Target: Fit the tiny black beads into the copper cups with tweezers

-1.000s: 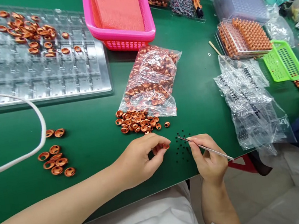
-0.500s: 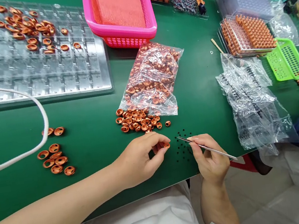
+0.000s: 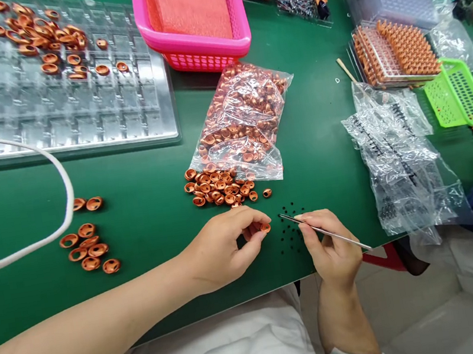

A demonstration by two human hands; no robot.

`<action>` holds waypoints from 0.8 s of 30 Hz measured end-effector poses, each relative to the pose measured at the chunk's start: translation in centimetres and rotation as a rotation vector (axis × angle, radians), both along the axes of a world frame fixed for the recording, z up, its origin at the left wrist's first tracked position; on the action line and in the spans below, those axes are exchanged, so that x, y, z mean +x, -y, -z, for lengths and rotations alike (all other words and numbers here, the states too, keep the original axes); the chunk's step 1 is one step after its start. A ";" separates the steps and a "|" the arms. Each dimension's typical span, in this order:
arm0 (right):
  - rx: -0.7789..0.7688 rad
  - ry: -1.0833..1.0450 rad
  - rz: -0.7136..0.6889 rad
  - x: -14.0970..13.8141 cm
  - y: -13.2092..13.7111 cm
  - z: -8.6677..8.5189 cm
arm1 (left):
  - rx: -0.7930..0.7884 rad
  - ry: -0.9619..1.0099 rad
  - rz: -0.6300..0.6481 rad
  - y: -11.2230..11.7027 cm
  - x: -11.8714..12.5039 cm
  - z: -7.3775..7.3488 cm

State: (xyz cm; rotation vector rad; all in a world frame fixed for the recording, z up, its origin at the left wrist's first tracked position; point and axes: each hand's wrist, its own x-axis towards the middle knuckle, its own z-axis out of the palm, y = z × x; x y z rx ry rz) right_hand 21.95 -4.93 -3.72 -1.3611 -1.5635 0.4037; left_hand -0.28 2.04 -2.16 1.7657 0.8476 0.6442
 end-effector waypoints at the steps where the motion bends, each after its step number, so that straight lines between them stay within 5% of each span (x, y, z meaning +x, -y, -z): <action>1: 0.003 0.003 -0.007 0.0 0.0 0.0 | 0.003 0.008 -0.004 0.0 0.0 0.1; 13: 0.086 -0.113 0.094 -0.5 0.8 -0.6 | -0.039 -0.010 -0.007 -0.1 0.0 -0.5; 24: 0.069 -0.011 -0.121 -1.2 1.1 -1.7 | 0.006 0.011 0.003 0.2 0.1 0.0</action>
